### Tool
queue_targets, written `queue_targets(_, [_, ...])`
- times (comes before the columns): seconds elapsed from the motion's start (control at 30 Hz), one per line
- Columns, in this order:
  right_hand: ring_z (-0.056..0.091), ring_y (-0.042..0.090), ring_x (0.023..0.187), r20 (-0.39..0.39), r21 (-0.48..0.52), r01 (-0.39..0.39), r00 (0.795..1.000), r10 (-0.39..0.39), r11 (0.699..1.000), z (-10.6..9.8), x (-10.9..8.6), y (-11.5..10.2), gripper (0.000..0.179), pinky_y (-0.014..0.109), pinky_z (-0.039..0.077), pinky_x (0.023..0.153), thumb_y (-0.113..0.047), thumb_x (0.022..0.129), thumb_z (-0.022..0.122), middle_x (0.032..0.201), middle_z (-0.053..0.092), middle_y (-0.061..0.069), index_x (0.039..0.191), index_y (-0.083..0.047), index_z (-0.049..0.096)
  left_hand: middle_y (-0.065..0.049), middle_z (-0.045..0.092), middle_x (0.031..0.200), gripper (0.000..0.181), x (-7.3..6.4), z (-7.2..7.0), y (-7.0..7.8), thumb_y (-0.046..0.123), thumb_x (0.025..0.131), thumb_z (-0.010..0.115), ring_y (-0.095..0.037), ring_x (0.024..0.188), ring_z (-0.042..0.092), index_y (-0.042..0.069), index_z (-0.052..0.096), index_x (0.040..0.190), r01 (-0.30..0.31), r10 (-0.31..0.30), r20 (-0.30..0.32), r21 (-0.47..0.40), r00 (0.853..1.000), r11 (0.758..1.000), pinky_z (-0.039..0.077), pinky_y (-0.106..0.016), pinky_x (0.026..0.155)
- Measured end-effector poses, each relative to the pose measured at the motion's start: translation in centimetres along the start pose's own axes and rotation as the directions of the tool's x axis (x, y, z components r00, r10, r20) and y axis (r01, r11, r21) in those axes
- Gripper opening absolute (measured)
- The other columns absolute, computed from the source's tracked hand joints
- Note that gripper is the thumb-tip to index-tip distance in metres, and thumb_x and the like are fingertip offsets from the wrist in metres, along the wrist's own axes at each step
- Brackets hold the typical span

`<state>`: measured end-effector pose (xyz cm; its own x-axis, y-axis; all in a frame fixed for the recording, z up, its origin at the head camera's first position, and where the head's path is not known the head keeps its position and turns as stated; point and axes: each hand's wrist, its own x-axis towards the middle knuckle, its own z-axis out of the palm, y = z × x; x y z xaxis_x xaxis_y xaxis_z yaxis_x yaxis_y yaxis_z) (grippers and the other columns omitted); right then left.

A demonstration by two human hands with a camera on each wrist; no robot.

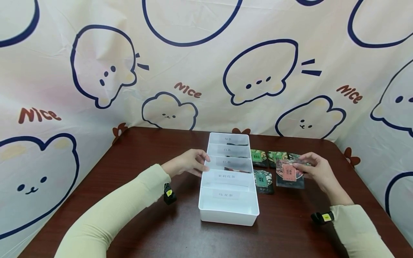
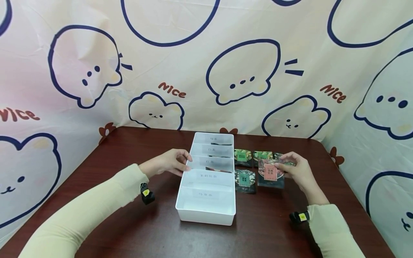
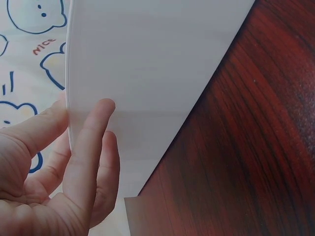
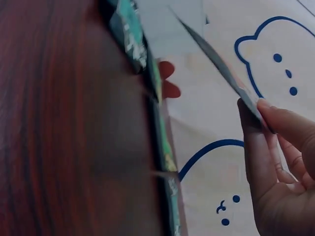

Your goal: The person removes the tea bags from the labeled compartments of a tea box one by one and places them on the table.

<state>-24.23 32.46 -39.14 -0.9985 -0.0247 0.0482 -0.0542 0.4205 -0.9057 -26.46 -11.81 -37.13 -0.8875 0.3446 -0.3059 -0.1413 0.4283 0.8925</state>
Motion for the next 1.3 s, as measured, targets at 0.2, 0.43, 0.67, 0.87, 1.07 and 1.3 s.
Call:
queue_targets(0.2, [0.064,0.007,0.070,0.054,-0.088,-0.044,0.997,0.049,0.995,0.4,0.4,1.1,0.034,0.028,0.060,0.063,-0.027,0.087,0.073,0.087,0.061,-0.009,0.106,-0.005,0.056,-0.015,0.051,0.102,0.036,0.0,0.0,0.0,-0.001,0.080,0.076,-0.025,0.082,0.063,0.003,0.059,0.112,0.001,-0.001,0.001,-0.002,1.000,1.000,0.062,-0.039,0.070])
queue_targets(0.43, [0.062,0.010,0.070,0.068,-0.185,-0.097,0.992,0.111,0.978,1.1,1.0,1.5,0.038,0.030,0.060,0.061,-0.020,0.088,0.073,0.092,0.058,0.007,0.112,0.004,0.055,-0.015,0.051,0.102,0.036,0.0,-0.1,0.1,-0.001,0.080,0.075,-0.025,0.082,0.064,0.002,0.059,0.112,-0.004,0.004,0.003,0.000,1.000,1.000,0.062,-0.039,0.071])
queue_targets(0.67, [0.063,0.014,0.068,0.092,-0.218,-0.147,0.981,0.171,0.965,1.5,1.6,1.9,0.034,0.033,0.058,0.058,-0.016,0.087,0.074,0.085,0.060,0.005,0.107,0.004,0.055,-0.015,0.051,0.102,0.036,0.0,-0.1,0.1,-0.001,0.080,0.076,-0.025,0.082,0.064,0.002,0.059,0.112,0.000,0.000,0.007,0.001,1.000,1.000,0.062,-0.039,0.071])
queue_targets(0.87, [0.064,0.016,0.066,0.109,-0.255,-0.165,0.974,0.197,0.953,1.6,1.8,2.0,0.030,0.035,0.059,0.058,-0.012,0.087,0.073,0.083,0.062,0.005,0.105,0.004,0.055,-0.015,0.051,0.103,0.036,0.2,0.0,0.1,0.000,0.079,0.077,-0.025,0.083,0.065,0.004,0.060,0.110,0.012,-0.012,0.002,0.005,1.000,1.000,0.062,-0.038,0.070])
queue_targets(1.07, [0.065,0.017,0.063,0.126,-0.290,-0.189,0.964,0.233,0.938,1.5,2.1,1.9,0.029,0.036,0.059,0.058,-0.010,0.085,0.073,0.079,0.062,0.006,0.103,0.004,0.055,-0.015,0.052,0.102,0.036,0.1,0.0,0.2,0.000,0.079,0.077,-0.025,0.082,0.064,0.004,0.060,0.111,0.007,-0.007,-0.004,0.012,1.000,1.000,0.062,-0.038,0.069])
queue_targets(1.3, [0.067,0.017,0.064,0.156,-0.292,-0.214,0.951,0.267,0.932,1.6,2.5,2.4,0.034,0.035,0.058,0.059,-0.013,0.084,0.075,0.078,0.062,0.005,0.105,0.004,0.053,-0.015,0.052,0.102,0.037,0.0,0.0,0.2,-0.001,0.079,0.076,-0.026,0.083,0.064,0.003,0.059,0.112,0.011,-0.011,0.001,0.010,1.000,1.000,0.062,-0.038,0.070])
